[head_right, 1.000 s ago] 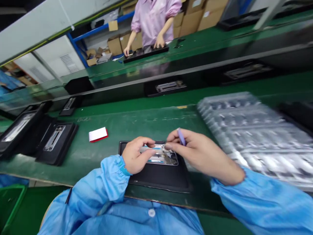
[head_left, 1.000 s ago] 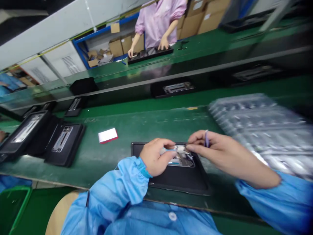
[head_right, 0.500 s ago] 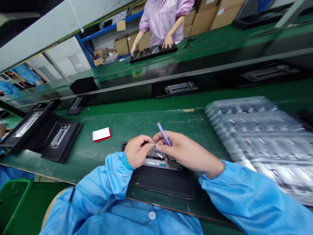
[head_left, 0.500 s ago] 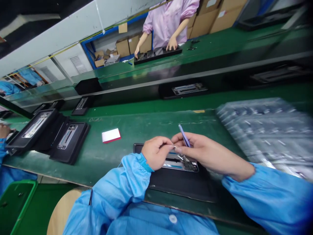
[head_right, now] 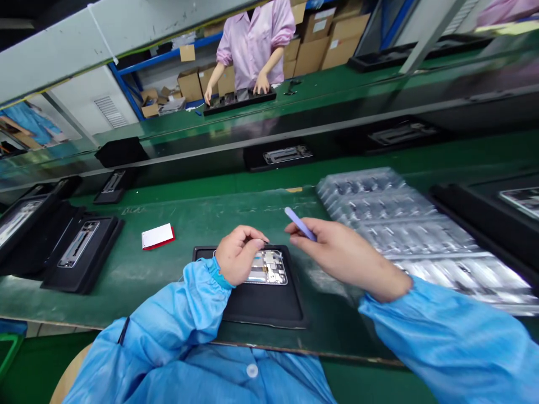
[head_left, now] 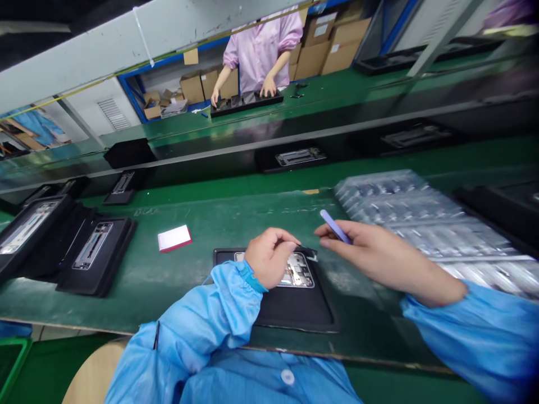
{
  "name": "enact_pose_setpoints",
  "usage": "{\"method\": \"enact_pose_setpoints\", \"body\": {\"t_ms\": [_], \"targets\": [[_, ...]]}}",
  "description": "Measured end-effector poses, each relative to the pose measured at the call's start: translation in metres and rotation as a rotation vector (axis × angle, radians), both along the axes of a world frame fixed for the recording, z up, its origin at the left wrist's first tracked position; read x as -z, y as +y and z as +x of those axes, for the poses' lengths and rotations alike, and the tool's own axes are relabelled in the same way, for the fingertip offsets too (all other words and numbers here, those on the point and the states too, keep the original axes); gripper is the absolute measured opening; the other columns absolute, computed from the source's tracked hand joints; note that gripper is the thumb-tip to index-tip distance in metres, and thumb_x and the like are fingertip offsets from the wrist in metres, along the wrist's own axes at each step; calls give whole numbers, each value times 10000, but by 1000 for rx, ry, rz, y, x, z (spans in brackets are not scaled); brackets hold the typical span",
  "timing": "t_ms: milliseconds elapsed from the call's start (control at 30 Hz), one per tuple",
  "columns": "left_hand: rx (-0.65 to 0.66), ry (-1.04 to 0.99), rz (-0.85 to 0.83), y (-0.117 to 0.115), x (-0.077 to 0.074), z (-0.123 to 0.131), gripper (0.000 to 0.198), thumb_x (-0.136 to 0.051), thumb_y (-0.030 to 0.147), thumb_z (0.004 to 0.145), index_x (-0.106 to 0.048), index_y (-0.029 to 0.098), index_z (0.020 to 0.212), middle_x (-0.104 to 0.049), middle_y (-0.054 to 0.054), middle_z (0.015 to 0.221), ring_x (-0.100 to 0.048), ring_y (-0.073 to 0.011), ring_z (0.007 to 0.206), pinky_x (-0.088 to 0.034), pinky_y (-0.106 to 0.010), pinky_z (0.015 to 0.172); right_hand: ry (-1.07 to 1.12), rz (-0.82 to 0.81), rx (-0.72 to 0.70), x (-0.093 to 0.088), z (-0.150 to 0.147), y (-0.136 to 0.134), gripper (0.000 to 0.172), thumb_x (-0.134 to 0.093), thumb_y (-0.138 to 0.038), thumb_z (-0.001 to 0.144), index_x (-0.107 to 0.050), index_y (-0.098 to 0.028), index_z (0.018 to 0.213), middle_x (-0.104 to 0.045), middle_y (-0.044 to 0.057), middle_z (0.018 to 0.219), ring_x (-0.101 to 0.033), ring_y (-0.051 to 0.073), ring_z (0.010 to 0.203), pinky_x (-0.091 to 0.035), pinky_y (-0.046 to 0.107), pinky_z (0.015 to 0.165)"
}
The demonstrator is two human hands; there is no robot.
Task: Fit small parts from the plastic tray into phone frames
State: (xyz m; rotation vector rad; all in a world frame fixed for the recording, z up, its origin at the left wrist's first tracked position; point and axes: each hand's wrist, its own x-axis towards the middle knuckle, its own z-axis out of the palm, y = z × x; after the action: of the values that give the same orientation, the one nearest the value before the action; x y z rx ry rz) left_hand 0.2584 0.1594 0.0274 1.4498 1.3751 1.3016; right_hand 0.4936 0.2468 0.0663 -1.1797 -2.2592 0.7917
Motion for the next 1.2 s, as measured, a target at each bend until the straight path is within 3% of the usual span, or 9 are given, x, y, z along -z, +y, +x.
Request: {"method": "enact_pose_setpoints", "body": {"t_ms": [133,200,300,400,500,633,867,1033,1200], "targets": [[-46,27,-56,-3,7,-14,82,-680,251,1037,-750,216,1061,-821,-33,1019,-748,-194,950,-590,-340,933,-30,14,132,7,-2,-10,461,-659,-666,979,-797,-248,1117,-817,75,919,-719,262,695,-557,410,628],[-29,50,-76,-9,8,-17,73,-694,252,1028,-752,216,1054,-813,-27,986,-741,-194,925,-582,-335,903,26,159,39,3,-8,-23,503,-706,-696,964,-788,-254,1190,-826,99,1081,-758,278,834,-610,430,734],[17,88,-80,-19,4,-14,53,-715,261,1018,-747,220,1033,-799,-14,936,-727,-191,881,-570,-329,861,6,332,-219,-3,-22,-41,478,-728,-626,991,-765,-263,1299,-804,111,1266,-789,299,1054,-640,438,876],[44,94,-84,-26,-4,-9,73,-720,293,1027,-735,222,1025,-798,-13,929,-724,-188,860,-566,-325,835,-91,369,-308,-5,-34,-47,308,-608,-442,1073,-771,-265,1266,-833,74,1140,-805,276,954,-626,414,784],[32,90,-68,-29,-12,-10,113,-707,332,1046,-735,223,1054,-798,-12,917,-728,-185,846,-574,-323,826,-82,342,-323,-10,-39,-45,304,-525,-349,1084,-802,-305,1202,-847,44,1087,-812,276,938,-639,428,818],[6,78,14,-30,-20,-16,158,-683,368,1059,-740,221,1046,-780,-5,875,-712,-176,819,-569,-312,799,-75,310,-304,-27,-41,-43,322,-541,-400,1072,-834,-365,1200,-849,33,1145,-812,294,1001,-656,453,900],[-10,55,63,-35,-27,-19,189,-664,389,1082,-747,220,1067,-786,-12,900,-716,-177,843,-567,-316,812,-28,269,-272,-45,-50,-46,282,-541,-380,1040,-818,-346,1085,-846,21,1057,-807,284,939,-624,443,843],[-12,93,70,-39,-25,-20,161,-654,366,1087,-735,227,1098,-807,-39,999,-729,-197,915,-586,-346,872,12,191,-234,-43,-55,-49,251,-524,-380,1033,-770,-334,1009,-826,15,992,-779,256,861,-591,418,786],[-17,89,164,-40,-14,-24,85,-657,304,1073,-690,230,1096,-798,-53,1028,-730,-201,938,-587,-360,898,37,134,-250,-34,-63,-53,261,-548,-430,1058,-746,-290,963,-803,29,915,-744,227,792,-560,379,735]]}}
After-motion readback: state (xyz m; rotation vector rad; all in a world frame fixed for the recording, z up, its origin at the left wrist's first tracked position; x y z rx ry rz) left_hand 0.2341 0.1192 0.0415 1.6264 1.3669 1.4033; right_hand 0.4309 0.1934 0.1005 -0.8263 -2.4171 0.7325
